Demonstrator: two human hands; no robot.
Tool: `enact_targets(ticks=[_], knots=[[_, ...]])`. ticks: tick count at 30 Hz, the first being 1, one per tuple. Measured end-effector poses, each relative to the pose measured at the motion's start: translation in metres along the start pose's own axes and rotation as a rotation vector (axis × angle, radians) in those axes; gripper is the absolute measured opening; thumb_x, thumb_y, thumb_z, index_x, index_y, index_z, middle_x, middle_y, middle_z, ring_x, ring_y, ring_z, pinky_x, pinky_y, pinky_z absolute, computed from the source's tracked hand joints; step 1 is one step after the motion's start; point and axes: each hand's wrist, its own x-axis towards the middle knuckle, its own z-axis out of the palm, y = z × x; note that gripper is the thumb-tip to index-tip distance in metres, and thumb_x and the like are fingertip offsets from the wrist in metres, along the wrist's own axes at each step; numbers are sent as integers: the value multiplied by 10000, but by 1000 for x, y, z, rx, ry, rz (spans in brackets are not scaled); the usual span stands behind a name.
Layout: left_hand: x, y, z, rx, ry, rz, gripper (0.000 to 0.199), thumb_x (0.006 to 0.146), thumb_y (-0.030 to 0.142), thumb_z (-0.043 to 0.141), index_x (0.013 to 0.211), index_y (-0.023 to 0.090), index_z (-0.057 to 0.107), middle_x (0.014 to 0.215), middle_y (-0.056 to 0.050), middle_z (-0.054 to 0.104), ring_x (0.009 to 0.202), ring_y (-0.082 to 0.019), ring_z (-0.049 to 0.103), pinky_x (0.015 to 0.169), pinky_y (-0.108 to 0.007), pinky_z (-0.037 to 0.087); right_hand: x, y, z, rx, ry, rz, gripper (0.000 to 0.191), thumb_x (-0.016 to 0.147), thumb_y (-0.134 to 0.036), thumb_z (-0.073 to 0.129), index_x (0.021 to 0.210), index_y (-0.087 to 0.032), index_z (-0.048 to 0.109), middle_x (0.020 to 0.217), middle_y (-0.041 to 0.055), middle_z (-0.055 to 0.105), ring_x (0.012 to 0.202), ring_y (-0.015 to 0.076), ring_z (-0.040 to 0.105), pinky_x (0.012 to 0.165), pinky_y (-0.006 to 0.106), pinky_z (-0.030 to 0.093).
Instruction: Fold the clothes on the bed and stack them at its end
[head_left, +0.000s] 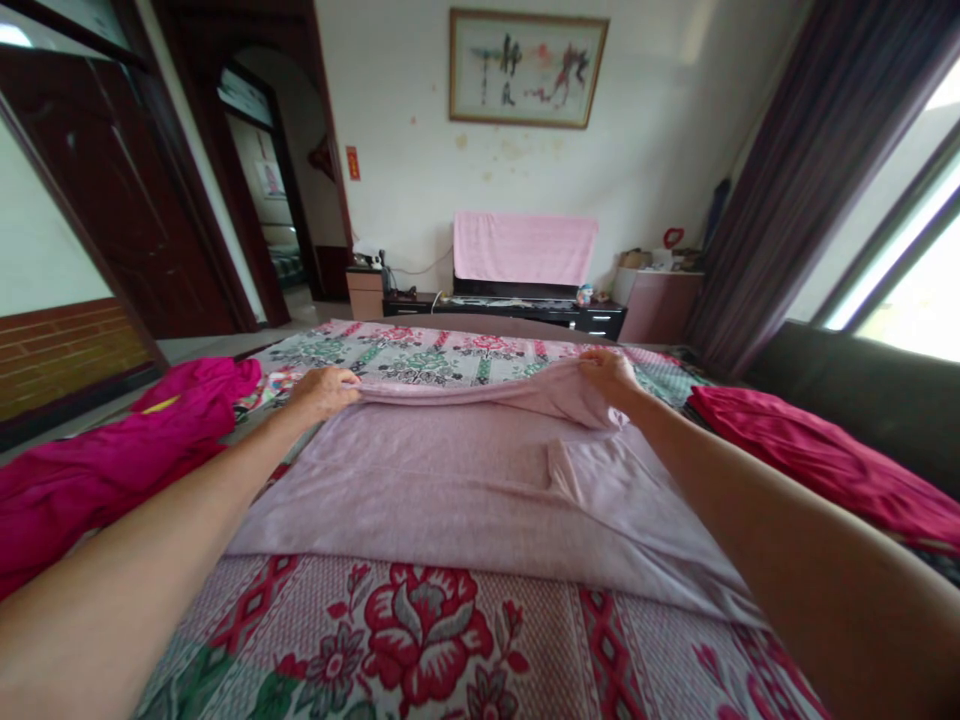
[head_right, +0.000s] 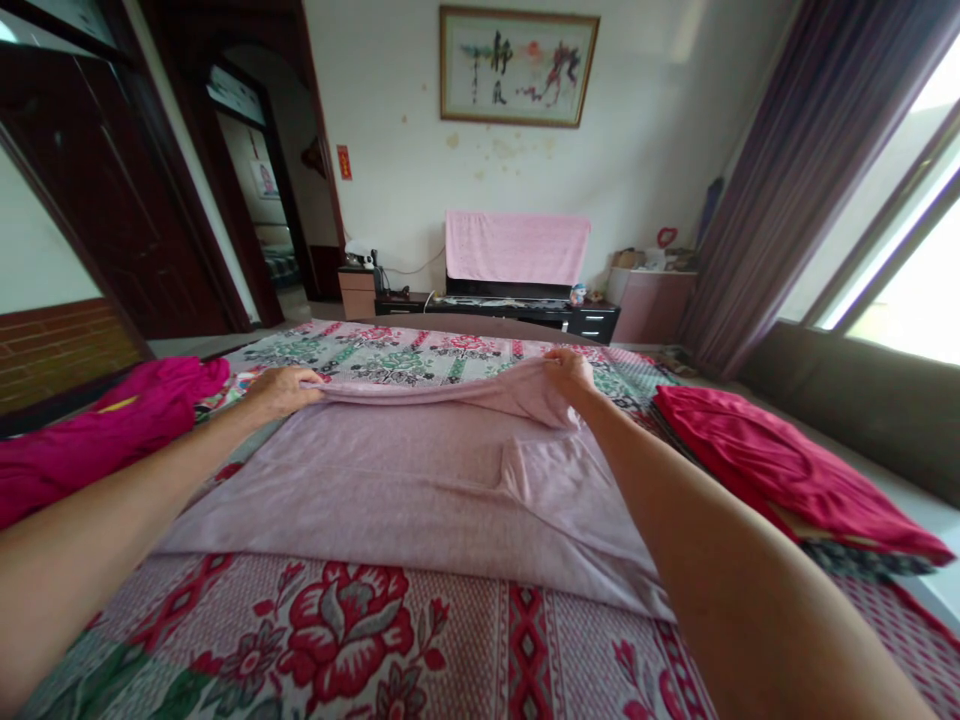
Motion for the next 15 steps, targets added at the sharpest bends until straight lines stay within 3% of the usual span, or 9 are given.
enact_targets(ticks=[2, 4, 7, 10, 15], knots=[[0, 0, -5, 90, -19, 62, 358, 698, 340, 632, 1013, 217, 750, 1004, -32, 724, 928, -214, 594, 707, -241, 390, 0, 0, -4, 15, 4, -12, 350, 762, -264, 527, 1039, -181, 724, 924, 52, 730, 824, 211, 640, 704, 268, 477], [0, 1, -12, 125, -84, 77, 367, 744, 338, 595, 1053, 206, 742, 907, -19, 731, 839, -185, 605, 672, -228, 387, 0, 0, -7, 9, 12, -14, 356, 757, -268, 548, 1049, -176, 729, 949, 53, 731, 851, 210, 641, 733, 271, 477], [2, 4, -22, 62, -181, 40, 379, 784, 311, 548, 1080, 167, 734, 750, -2, 709, 729, -161, 601, 617, -222, 383, 0, 2, -9, 34, 17, 13, 378, 752, -265, 565, 1082, -174, 727, 957, 55, 731, 841, 201, 641, 729, 270, 478], [4, 9, -32, -6, -223, 35, 347, 775, 252, 536, 1037, 170, 748, 729, 13, 706, 732, -149, 597, 618, -209, 392, 0, 3, -9, 95, 9, 53, 401, 749, -280, 568, 1103, -169, 721, 884, 51, 729, 752, 185, 631, 651, 258, 470], [20, 17, -47, 15, -113, 51, 175, 672, 187, 600, 733, 144, 758, 564, -4, 650, 668, -165, 576, 629, -229, 390, 9, -4, -21, -77, -46, 4, 329, 764, -329, 565, 982, -180, 761, 803, 33, 711, 721, 166, 600, 629, 242, 418]])
